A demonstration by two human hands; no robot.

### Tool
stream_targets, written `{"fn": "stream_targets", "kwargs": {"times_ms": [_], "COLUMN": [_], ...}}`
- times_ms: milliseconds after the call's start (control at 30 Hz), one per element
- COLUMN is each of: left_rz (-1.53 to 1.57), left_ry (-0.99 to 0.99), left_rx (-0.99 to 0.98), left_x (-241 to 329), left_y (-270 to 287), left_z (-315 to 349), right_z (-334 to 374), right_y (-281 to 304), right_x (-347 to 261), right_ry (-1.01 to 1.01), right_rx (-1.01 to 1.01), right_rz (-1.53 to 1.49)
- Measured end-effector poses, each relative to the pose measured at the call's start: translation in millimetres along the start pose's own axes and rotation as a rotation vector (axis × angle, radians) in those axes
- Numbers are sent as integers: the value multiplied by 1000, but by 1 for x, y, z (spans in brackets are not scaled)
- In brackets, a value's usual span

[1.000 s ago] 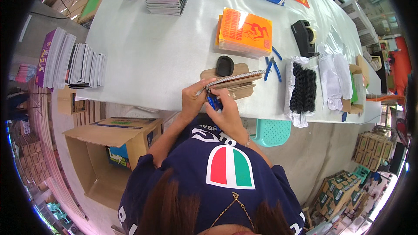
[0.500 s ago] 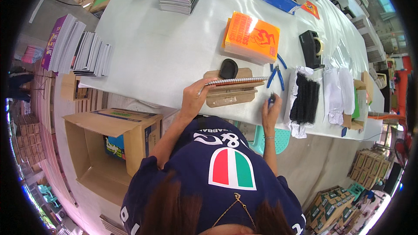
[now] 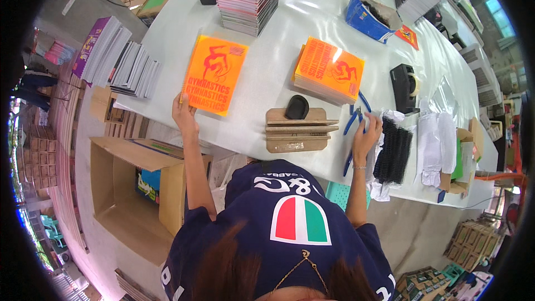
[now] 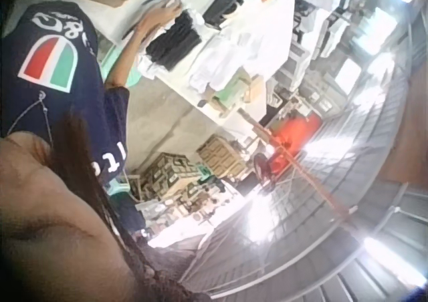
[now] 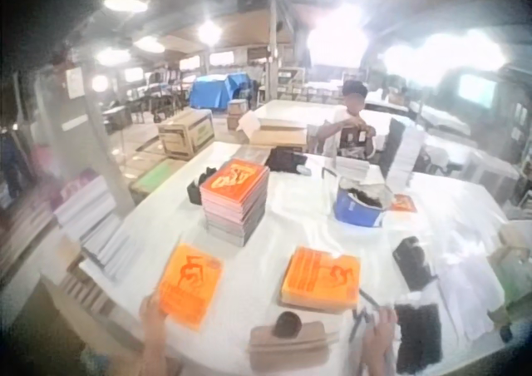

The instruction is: The person binds books by inserting a plastic comb through pre-punched holes and then uses a blue tool to crimp the ends of the wire/comb.

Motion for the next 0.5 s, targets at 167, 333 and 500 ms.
{"fn": "stream_targets", "kwargs": {"times_ms": [167,333,500], "left_rz": [-29,-228,-1126], "left_ry": [78,95,-529], "left_rx": [82,78,197], "left_x": [-78,-86,-49], "left_y": [54,61,32], "left_z": [-41,-51,-34], "right_z": [-72,-104,-108], "right_y": [-29,-77,-80], "right_x": [-7,8,18], "right_ry": [-118,-486,-539], "right_rx": [-44,-372,-372], "right_rz": [-241,-485,-603]}}
Point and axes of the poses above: each hand's wrist, its own z-axis away from the middle knuckle, its own y-axis out of the back of the hand, x = y × z, the point moved 2 cm from there along -z, towards the middle knuckle, and after that the axes turned 3 degrees about x, right-handed, at the moved point
